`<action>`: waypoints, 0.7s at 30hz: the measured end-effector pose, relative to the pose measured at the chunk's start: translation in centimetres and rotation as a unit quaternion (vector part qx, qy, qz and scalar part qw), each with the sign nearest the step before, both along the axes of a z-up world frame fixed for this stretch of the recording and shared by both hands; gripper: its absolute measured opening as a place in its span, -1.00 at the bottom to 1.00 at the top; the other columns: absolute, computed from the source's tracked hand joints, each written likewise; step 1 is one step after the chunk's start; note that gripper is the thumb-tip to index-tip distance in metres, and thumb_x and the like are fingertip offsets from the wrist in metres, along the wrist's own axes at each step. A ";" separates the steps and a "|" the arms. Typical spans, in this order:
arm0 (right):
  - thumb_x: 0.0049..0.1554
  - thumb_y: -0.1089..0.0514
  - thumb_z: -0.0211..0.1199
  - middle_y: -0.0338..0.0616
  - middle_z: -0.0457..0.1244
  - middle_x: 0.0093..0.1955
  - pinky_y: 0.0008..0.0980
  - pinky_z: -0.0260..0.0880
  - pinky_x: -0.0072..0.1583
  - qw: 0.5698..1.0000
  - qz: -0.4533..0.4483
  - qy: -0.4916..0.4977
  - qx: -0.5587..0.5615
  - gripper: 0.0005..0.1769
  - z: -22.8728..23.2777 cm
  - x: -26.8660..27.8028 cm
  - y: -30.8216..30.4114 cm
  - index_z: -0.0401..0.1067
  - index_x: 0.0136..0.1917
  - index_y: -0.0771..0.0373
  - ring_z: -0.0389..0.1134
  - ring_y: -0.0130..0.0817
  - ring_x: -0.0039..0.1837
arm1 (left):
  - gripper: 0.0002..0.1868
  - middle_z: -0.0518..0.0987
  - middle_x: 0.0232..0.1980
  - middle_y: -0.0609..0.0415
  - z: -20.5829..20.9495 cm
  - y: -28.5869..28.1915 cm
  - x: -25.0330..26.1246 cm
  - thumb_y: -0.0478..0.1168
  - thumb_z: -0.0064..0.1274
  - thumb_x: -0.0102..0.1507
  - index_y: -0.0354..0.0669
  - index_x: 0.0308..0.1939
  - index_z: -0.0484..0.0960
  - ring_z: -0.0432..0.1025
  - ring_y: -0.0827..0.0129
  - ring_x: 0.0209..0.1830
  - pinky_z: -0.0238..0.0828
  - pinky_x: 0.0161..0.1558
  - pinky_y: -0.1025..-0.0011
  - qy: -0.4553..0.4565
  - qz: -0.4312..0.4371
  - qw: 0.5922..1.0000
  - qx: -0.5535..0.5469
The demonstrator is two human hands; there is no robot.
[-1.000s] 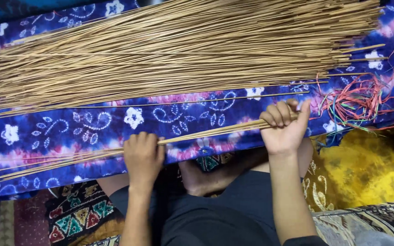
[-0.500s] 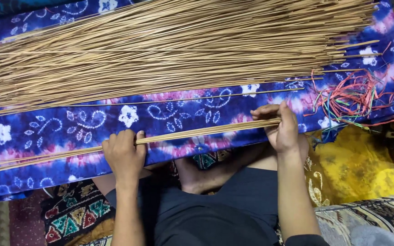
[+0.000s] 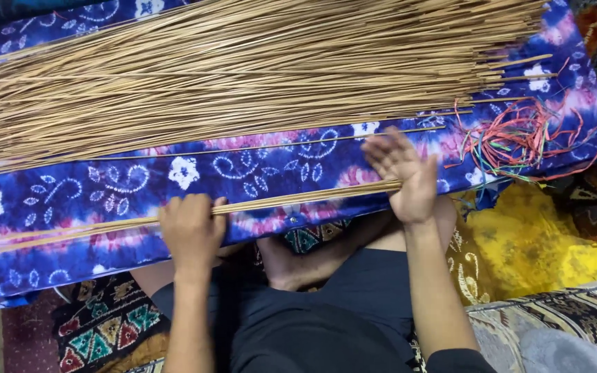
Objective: The person is manually sorting and organizing long, thin wooden sticks into bundles on a cloth spread on the floor.
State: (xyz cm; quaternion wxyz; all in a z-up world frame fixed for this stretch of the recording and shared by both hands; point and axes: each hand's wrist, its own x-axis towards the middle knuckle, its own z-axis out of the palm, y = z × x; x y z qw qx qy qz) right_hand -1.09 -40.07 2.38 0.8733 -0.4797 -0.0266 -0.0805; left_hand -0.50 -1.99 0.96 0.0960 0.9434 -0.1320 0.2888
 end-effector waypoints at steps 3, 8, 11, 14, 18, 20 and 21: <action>0.21 -0.61 -0.44 0.23 0.39 0.18 -0.18 0.27 0.47 0.996 0.007 0.021 -0.082 0.11 -4.2 -0.5 -1.0 0.39 0.36 0.37 0.41 -0.07 0.33 | -0.61 0.29 -0.55 0.19 0.7 -2.5 -0.3 -0.05 0.31 0.24 0.03 -0.52 0.42 0.29 0.23 -0.45 0.20 -0.24 0.27 0.003 -0.008 1.000 -0.013; 0.26 -0.54 -0.34 0.21 0.36 0.24 -0.07 0.29 0.48 1.000 -0.008 0.009 -0.027 -0.03 -3.3 -0.1 -1.2 0.34 0.38 0.32 0.39 -0.01 0.37 | -0.62 0.32 -0.49 0.13 1.4 -1.8 -0.7 0.00 0.38 0.16 -0.03 -0.44 0.47 0.31 0.17 -0.39 0.21 -0.22 0.23 0.027 -0.021 0.999 -0.031; 0.30 -0.46 -0.25 0.15 0.35 0.27 -0.08 0.32 0.48 1.000 -0.007 0.015 0.001 -0.17 -3.7 0.1 -2.0 0.33 0.40 0.22 0.38 -0.03 0.39 | -0.58 0.34 -0.41 0.12 1.7 -1.1 -0.7 0.15 0.32 0.15 -0.04 -0.32 0.53 0.32 0.16 -0.30 0.21 -0.13 0.21 0.042 -0.036 0.998 -0.031; 0.32 -0.40 -0.20 0.14 0.35 0.27 -0.09 0.33 0.47 1.000 -0.008 0.017 -0.004 -0.26 -4.7 0.1 -2.1 0.32 0.40 0.19 0.38 -0.03 0.40 | -0.52 0.33 -0.34 0.11 1.2 -0.8 -1.1 0.28 0.18 0.25 -0.05 -0.24 0.56 0.31 0.13 -0.23 0.19 -0.07 0.18 0.059 -0.046 0.997 -0.033; 0.33 -0.38 -0.18 0.12 0.34 0.28 -0.05 0.28 0.50 1.000 -0.016 0.013 -0.016 -0.30 -3.7 0.0 -1.3 0.31 0.38 0.18 0.35 -0.03 0.43 | -0.52 0.31 -0.30 0.12 1.1 -1.4 -1.3 0.27 0.03 0.37 -0.06 -0.27 0.51 0.30 0.14 -0.19 0.18 -0.02 0.19 0.060 -0.049 0.997 -0.022; 0.33 -0.38 -0.18 0.11 0.34 0.29 -0.03 0.26 0.52 1.000 -0.019 0.018 0.001 -0.31 -3.0 -0.3 -1.1 0.31 0.38 0.17 0.33 -0.03 0.44 | -0.50 0.33 -0.31 0.11 0.9 -1.4 -1.4 0.29 -0.04 0.39 -0.05 -0.28 0.50 0.31 0.15 -0.20 0.18 -0.01 0.18 0.057 -0.053 0.997 -0.007; 0.33 -0.38 -0.18 0.10 0.33 0.30 -0.01 0.24 0.53 0.999 -0.019 0.018 0.017 -0.31 -2.5 -0.1 -1.1 0.31 0.39 0.16 0.32 -0.02 0.46 | -0.47 0.34 -0.31 0.11 0.8 -1.4 -1.1 0.31 -0.11 0.41 -0.05 -0.29 0.49 0.33 0.15 -0.22 0.18 0.00 0.16 0.050 -0.056 0.997 0.007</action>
